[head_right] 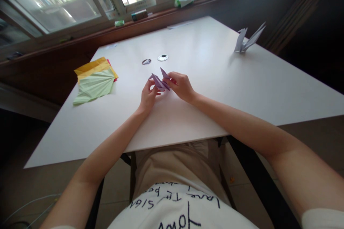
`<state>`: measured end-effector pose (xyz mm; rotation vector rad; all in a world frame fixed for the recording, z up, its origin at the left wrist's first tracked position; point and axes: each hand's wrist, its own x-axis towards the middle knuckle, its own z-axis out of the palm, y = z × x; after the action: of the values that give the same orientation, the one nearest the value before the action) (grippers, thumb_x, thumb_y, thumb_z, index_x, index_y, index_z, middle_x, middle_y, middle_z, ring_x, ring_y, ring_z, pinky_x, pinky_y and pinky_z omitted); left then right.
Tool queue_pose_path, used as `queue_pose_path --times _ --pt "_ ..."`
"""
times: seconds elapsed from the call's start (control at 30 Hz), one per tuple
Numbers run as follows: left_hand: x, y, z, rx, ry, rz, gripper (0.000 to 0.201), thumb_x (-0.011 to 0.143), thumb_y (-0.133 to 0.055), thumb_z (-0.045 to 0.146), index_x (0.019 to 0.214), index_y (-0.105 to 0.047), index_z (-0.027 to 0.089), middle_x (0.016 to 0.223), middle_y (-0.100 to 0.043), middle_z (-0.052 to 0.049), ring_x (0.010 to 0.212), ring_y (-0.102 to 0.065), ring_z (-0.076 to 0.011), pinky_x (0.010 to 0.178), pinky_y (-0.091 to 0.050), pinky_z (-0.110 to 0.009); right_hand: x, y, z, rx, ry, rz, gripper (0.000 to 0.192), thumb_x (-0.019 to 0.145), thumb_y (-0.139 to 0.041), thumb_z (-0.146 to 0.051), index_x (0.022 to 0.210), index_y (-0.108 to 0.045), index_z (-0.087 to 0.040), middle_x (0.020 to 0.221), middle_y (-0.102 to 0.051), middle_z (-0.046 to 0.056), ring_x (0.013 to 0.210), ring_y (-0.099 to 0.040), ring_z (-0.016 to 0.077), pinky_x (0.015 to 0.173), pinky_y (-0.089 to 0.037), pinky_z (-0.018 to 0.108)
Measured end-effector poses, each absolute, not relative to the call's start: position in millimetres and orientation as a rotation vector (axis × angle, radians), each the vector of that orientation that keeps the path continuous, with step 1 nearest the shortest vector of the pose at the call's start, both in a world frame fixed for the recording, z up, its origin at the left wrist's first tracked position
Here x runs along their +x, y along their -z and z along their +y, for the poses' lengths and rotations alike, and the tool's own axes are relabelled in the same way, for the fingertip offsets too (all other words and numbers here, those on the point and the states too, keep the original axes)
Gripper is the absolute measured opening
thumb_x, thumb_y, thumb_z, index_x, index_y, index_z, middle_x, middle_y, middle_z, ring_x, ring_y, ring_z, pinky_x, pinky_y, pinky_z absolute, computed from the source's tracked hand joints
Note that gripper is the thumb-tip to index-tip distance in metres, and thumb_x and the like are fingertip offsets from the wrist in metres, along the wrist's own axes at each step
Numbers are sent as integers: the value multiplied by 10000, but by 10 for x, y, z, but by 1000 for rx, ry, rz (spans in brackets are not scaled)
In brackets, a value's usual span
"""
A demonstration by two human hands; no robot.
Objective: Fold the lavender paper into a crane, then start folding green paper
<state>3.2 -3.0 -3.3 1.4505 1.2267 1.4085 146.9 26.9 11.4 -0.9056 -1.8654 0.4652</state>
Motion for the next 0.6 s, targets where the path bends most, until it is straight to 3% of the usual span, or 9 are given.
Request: queue_pose_path --times 0.6 --pt "30 45 -27 1468 -1419 1239 38 800 -479 215 795 -516 209 774 -602 12 637 -603 -110 567 -468 -220 1456 -122 272 -933 -425 -1885 201 783 -522 -289 637 -539 -153 566 -527 -9 525 -466 98 535 -382 240"
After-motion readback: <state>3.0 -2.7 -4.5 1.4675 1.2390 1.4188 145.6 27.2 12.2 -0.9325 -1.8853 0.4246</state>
